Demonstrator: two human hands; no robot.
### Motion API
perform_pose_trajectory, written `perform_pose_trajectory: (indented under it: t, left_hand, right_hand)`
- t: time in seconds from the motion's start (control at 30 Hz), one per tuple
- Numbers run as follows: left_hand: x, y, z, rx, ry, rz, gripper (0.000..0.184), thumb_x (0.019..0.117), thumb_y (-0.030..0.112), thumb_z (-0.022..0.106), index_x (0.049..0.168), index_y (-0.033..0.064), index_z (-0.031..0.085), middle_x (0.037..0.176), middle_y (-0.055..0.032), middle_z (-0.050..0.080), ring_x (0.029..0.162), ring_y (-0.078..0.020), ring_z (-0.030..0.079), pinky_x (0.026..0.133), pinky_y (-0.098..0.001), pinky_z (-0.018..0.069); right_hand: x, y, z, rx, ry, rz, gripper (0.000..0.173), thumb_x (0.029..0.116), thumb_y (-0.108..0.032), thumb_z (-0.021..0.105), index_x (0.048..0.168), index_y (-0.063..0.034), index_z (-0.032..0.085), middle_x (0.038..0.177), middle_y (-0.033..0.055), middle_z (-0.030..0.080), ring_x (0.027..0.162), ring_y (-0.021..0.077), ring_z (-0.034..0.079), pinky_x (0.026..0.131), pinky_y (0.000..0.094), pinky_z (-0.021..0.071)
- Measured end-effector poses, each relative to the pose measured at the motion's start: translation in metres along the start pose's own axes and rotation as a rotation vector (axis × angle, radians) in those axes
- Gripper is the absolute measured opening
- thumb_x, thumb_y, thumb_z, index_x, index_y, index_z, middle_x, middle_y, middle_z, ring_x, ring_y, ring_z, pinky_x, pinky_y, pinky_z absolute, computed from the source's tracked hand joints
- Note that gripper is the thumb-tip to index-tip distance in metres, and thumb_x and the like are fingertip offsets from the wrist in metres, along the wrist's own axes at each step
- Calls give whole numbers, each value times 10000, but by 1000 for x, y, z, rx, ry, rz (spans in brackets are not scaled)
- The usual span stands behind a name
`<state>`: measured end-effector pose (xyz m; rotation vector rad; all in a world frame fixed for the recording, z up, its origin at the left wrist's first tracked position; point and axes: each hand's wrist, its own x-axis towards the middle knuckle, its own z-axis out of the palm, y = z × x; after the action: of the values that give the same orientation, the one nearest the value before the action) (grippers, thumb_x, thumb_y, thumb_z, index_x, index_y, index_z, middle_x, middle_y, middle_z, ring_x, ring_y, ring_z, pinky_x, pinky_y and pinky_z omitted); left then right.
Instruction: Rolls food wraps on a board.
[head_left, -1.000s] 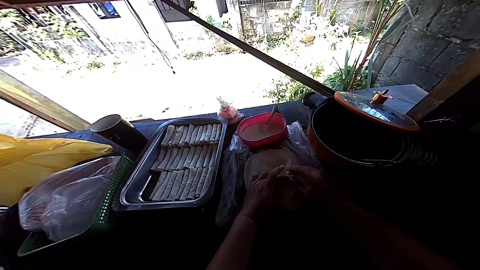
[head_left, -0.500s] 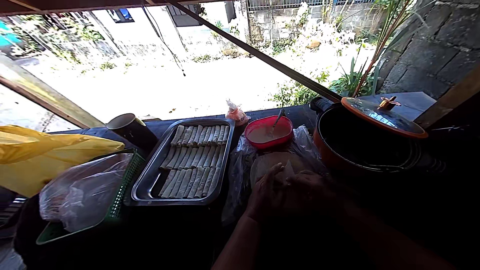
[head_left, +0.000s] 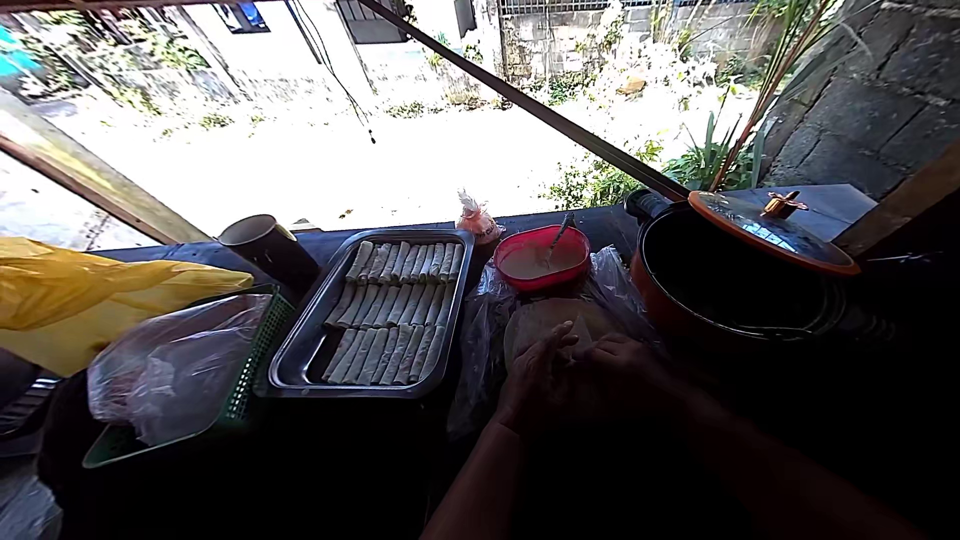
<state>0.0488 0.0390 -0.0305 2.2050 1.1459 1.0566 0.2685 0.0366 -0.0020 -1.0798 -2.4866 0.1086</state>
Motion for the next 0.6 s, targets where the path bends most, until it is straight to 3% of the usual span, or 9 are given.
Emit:
perform_pose_trajectory:
  t: [0.07,0.17,0.27,0.47,0.6]
  left_hand:
    - [1,-1,1,-37,18,-16,701,849,132,687,1512,147,458,1276,86,697,1084,-49,664,1056,-398,497]
    - [2,-1,-3,-198,52,-33,703,836,44,690,1494,59,444,1329,-15,665,1035,-106,697,921,-330,602]
    - [-4,-7,-17,-261,116,10,642,824,-17,659,1444,11,496,1376,-76,633,1183,-179,660,999,-359,577]
    - [-33,-12,-50,178,75,-48,578,849,171,679,1418,197,583,1285,95,682,1241,-88,597,1096,-393,481]
    - [-34,-8,-50,352,44,-76,528,881,227,662,1403,282,601,1165,172,715,1127,-56,622,1020,-410,475]
  right_hand:
    - [3,-3,-2,-54,-65,-8,288,979,-128,547,1191,-205,726,1137,-17,738,1093,185,680,931,349,571]
    - [8,-11,-6,-98,-154,13,348,978,-95,541,1242,-247,709,1160,-2,721,1063,220,679,883,392,583]
    - [14,-17,-9,-135,-222,22,454,949,-31,552,1302,-286,678,1140,36,717,1018,265,685,827,431,595]
    - [22,-26,-14,-170,-328,38,598,929,2,577,1406,-357,613,1128,98,699,988,325,678,761,477,593]
    - [27,-32,-16,-183,-385,59,604,939,11,569,1416,-358,603,1153,126,684,1010,352,671,749,490,596]
